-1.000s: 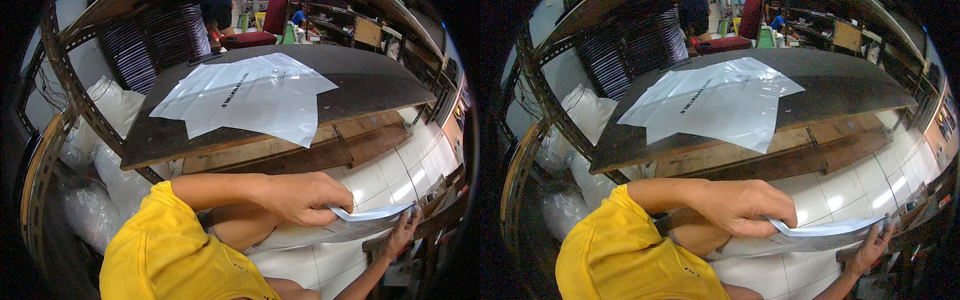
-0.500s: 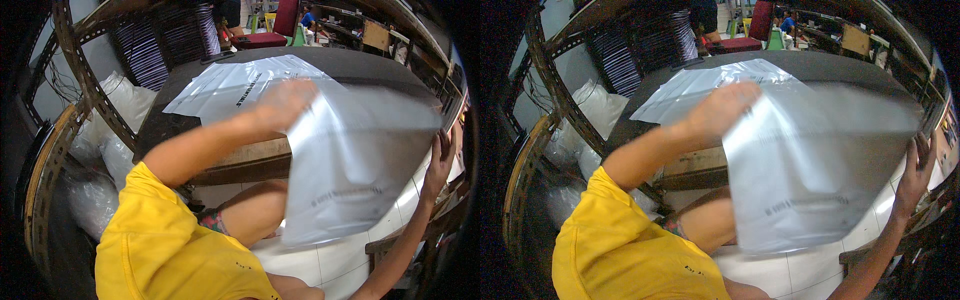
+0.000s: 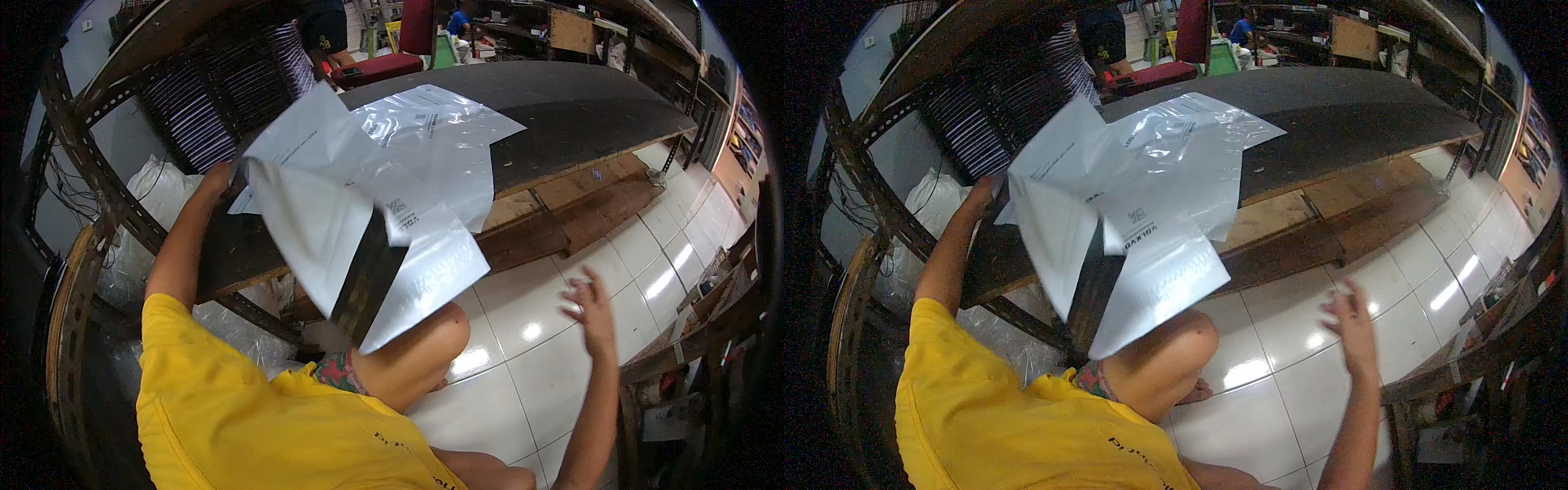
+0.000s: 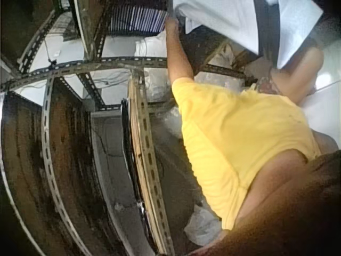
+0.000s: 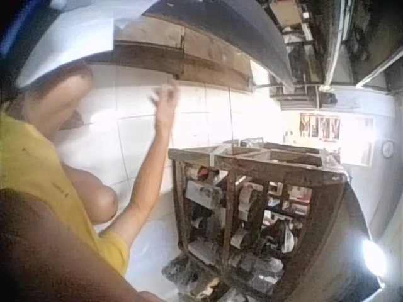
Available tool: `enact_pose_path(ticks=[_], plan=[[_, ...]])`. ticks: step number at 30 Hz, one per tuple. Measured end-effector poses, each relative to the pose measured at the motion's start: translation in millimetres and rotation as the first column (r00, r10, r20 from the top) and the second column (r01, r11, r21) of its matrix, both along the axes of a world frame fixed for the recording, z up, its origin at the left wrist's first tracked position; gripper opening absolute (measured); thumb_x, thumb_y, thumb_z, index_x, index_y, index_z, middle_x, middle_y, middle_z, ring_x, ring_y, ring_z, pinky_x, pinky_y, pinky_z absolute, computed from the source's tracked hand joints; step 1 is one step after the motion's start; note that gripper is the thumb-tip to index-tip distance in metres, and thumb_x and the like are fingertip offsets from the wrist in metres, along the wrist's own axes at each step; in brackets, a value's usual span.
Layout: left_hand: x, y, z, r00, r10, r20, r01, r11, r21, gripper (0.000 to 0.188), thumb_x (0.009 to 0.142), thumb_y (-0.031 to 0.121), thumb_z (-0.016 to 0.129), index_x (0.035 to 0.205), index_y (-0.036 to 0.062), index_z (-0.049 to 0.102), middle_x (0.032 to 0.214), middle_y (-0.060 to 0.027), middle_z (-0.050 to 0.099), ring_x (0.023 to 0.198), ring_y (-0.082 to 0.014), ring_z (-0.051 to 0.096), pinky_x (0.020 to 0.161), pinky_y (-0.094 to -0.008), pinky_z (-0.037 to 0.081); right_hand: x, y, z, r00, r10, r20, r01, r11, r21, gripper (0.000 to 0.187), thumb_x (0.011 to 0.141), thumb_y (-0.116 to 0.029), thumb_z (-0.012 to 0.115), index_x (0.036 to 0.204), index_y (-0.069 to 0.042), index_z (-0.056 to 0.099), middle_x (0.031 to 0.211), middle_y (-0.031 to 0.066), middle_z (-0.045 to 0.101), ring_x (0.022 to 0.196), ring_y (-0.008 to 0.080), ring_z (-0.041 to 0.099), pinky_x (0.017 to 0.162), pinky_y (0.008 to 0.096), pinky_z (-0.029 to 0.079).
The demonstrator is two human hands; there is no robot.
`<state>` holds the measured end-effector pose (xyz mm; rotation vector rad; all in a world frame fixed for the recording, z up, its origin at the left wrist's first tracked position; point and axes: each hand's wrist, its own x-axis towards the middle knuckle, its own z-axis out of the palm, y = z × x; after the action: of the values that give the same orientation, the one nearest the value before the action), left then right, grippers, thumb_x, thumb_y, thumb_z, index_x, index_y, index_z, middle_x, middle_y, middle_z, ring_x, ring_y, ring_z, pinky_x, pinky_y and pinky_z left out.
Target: The person sits on the floor and seals white poly mailer packages. They use a handheld tool to press the adhesive strip, then fold and stack the sealed packages. The person handles the packages one at a time, repeating the sealing and stacking process.
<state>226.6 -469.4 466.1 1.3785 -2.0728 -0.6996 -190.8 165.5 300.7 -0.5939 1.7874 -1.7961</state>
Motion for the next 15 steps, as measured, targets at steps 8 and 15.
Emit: enact_pose_path(ticks=[8,15], plan=[[-19,72,25,0.975,-0.106,0.195,0.078,0.987,0.143,0.035,0.087,0.027,0.055,0.100,-0.0006,0.071,0.094,-0.0135,0.071,0.079,-0.0218,0.065,0.076,-0.0371,0.050,88,-91,23,0.836,0.523,0.167,-0.419,0.804,-0.423,0.084,0.094,-0.037,0.062,0.154,-0.002,0.015,0.126,0.0210,0.056,0.110,0.0275,0.060,0.094,0.0364,0.049],[-46,84,32,0.855,-0.216,0.471,0.248,0.969,-0.004,0.033,0.081,0.027,0.060,0.086,-0.0036,0.069,0.082,-0.0128,0.069,0.073,-0.0206,0.062,0.070,-0.0352,0.050,102,-99,73,0.935,0.213,-0.282,-0.238,0.970,-0.057,0.047,0.087,-0.006,0.065,0.131,0.005,0.052,0.105,0.0136,0.066,0.100,0.0189,0.061,0.092,0.0312,0.047]])
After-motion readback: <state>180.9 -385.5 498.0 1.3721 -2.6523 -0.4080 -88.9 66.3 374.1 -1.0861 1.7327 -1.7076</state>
